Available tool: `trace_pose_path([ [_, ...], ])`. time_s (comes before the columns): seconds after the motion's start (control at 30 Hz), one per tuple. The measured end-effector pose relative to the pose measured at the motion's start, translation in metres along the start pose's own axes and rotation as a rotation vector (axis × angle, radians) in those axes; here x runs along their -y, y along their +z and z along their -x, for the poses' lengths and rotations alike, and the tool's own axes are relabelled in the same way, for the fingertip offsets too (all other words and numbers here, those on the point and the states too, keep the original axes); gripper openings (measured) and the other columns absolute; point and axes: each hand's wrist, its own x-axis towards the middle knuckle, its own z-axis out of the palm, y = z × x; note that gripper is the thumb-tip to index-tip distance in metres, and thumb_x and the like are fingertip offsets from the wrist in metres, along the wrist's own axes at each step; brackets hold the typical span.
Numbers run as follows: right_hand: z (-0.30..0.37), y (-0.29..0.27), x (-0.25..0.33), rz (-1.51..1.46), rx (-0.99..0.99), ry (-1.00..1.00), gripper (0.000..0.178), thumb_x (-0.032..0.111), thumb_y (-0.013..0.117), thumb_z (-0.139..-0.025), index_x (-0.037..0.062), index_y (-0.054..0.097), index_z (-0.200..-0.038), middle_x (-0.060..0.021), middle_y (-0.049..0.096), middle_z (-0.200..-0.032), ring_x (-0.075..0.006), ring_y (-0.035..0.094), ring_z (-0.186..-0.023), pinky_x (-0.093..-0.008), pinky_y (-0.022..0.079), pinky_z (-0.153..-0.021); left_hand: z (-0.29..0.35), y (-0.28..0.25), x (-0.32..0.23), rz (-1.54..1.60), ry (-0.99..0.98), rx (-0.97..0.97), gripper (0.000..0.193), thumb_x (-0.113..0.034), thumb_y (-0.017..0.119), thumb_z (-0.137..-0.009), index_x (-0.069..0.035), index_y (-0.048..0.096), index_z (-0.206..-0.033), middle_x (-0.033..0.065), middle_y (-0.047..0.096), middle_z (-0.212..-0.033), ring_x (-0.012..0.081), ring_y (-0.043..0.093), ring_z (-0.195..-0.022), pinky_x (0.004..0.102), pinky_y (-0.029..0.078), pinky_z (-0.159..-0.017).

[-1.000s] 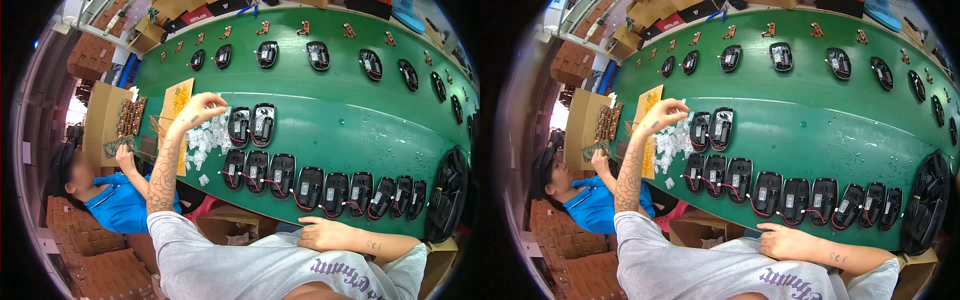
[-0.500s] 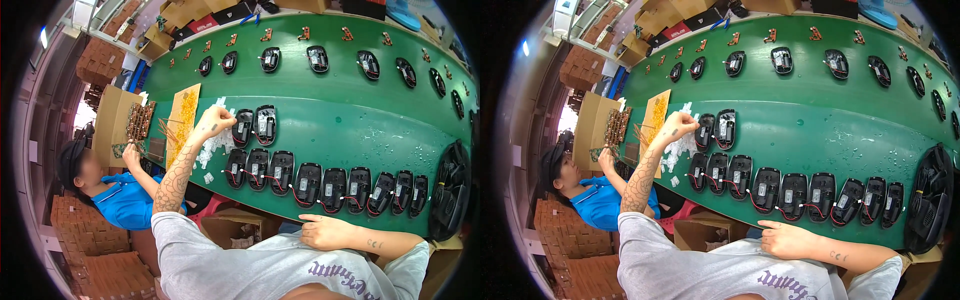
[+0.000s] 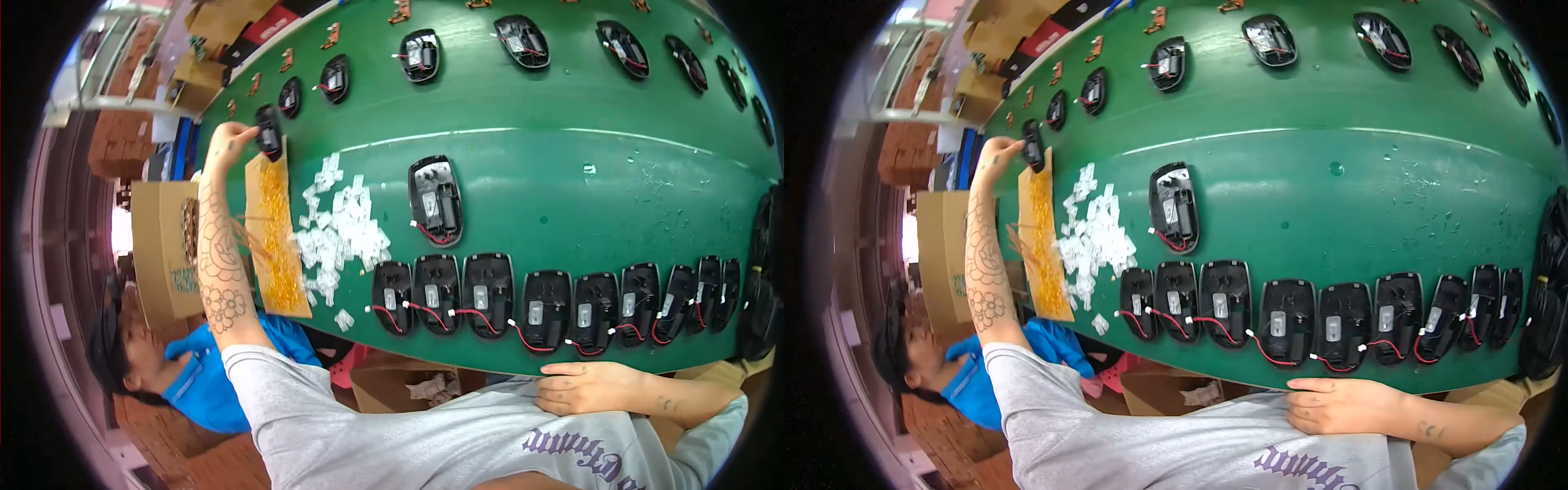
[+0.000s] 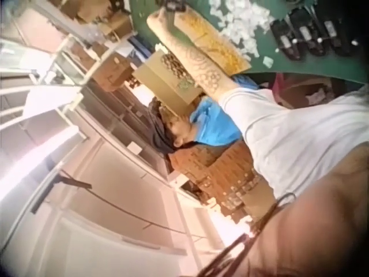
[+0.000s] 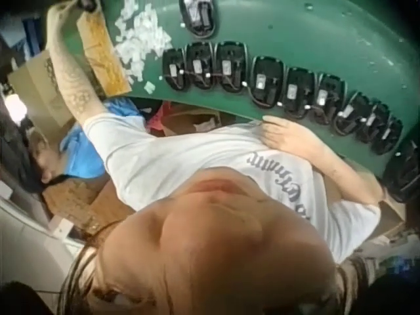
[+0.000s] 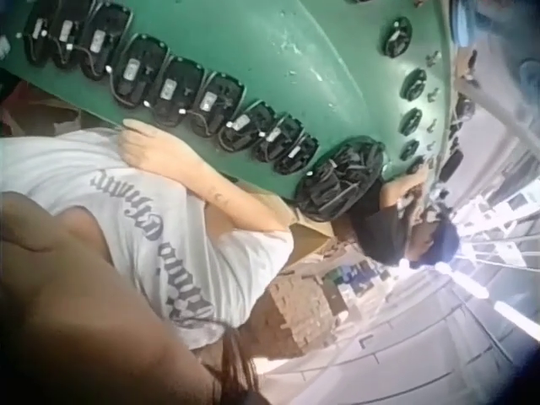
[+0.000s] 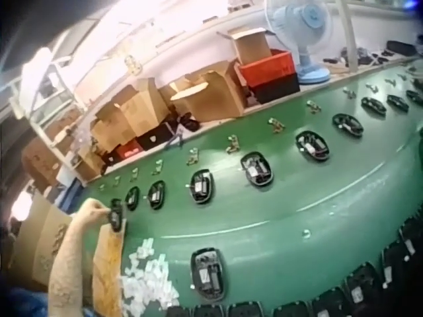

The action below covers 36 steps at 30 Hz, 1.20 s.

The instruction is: Assembling internal components and outer shells of computer mice at a production workbench.

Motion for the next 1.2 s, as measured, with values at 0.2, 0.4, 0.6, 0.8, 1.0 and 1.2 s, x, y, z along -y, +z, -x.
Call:
trace_pose_path([
  [0.2, 0.005, -0.014, 0.001, 0.098, 0.138, 0.02, 0.032, 0.016, 0.05, -0.089, 0.0074, 0.055, -0.119, -0.007, 0.055, -0.127, -0.0162, 0.028, -0.144, -0.0363, 0.021, -0.122, -0.106, 0.024, 0.146, -0.048, -0.035, -0.096, 0.037, -0.034, 0.073, -0.085, 0.003, 0.074, -0.083, 0.0019, 0.061, -0.063, 0.0109, 0.052, -0.059, 0.0321, 0.043, -0.055],
  [0.4, -0.011, -0.031, -0.012, 0.368, 0.455, -0.031, 0.039, 0.016, 0.042, -0.096, 0.0083, 0.049, -0.134, -0.0083, 0.038, -0.153, -0.0136, 0.015, -0.149, -0.0323, 0.018, -0.12, -0.156, 0.018, 0.212, -0.245, -0.22, -0.164, 0.039, -0.04, 0.075, -0.082, -0.002, 0.077, -0.091, 0.014, 0.073, -0.082, 0.0221, 0.07, -0.08, 0.0346, 0.053, -0.078],
  [0.6, -0.031, -0.026, -0.015, 0.197, 0.369, 0.069, 0.048, 0.016, 0.041, -0.095, 0.0082, 0.047, -0.142, -0.0026, 0.022, -0.162, -0.0079, 0.021, -0.147, -0.0246, 0.026, -0.117, -0.175, 0.052, 0.213, -0.194, -0.298, -0.207, 0.039, -0.04, 0.077, -0.08, -0.003, 0.077, -0.093, 0.0136, 0.074, -0.087, 0.0228, 0.071, -0.083, 0.0343, 0.053, -0.08],
  [0.8, -0.026, -0.019, -0.015, 0.236, 0.4, 0.01, 0.048, 0.016, 0.039, -0.097, 0.007, 0.045, -0.144, -0.0037, 0.02, -0.163, -0.0076, 0.02, -0.147, -0.0239, 0.024, -0.118, -0.187, 0.061, 0.233, -0.122, -0.388, -0.304, 0.037, -0.039, 0.08, -0.077, -0.007, 0.078, -0.095, 0.0103, 0.075, -0.087, 0.0193, 0.07, -0.082, 0.0326, 0.052, -0.08],
  [1.0, -0.048, -0.02, -0.03, 0.214, 0.385, -0.062, 0.046, 0.018, 0.04, -0.097, 0.0109, 0.048, -0.142, -0.0026, 0.031, -0.158, -0.0174, 0.014, -0.15, -0.0268, 0.025, -0.118, -0.213, 0.078, 0.255, 0.139, -0.369, -0.321, 0.034, -0.037, 0.079, -0.077, -0.008, 0.079, -0.095, 0.0079, 0.075, -0.084, 0.0166, 0.068, -0.078, 0.0315, 0.052, -0.078],
  [1.2, -0.052, -0.013, -0.02, 0.315, 0.284, 0.004, 0.041, 0.024, 0.049, -0.09, 0.0155, 0.061, -0.128, 0.0005, 0.044, -0.15, -0.0237, 0.009, -0.152, -0.0345, 0.027, -0.117, -0.214, 0.061, 0.306, 0.353, -0.57, -0.483, 0.036, -0.04, 0.069, -0.084, -0.008, 0.078, -0.096, 0.0037, 0.074, -0.084, 0.0198, 0.068, -0.075, 0.0383, 0.052, -0.076],
])
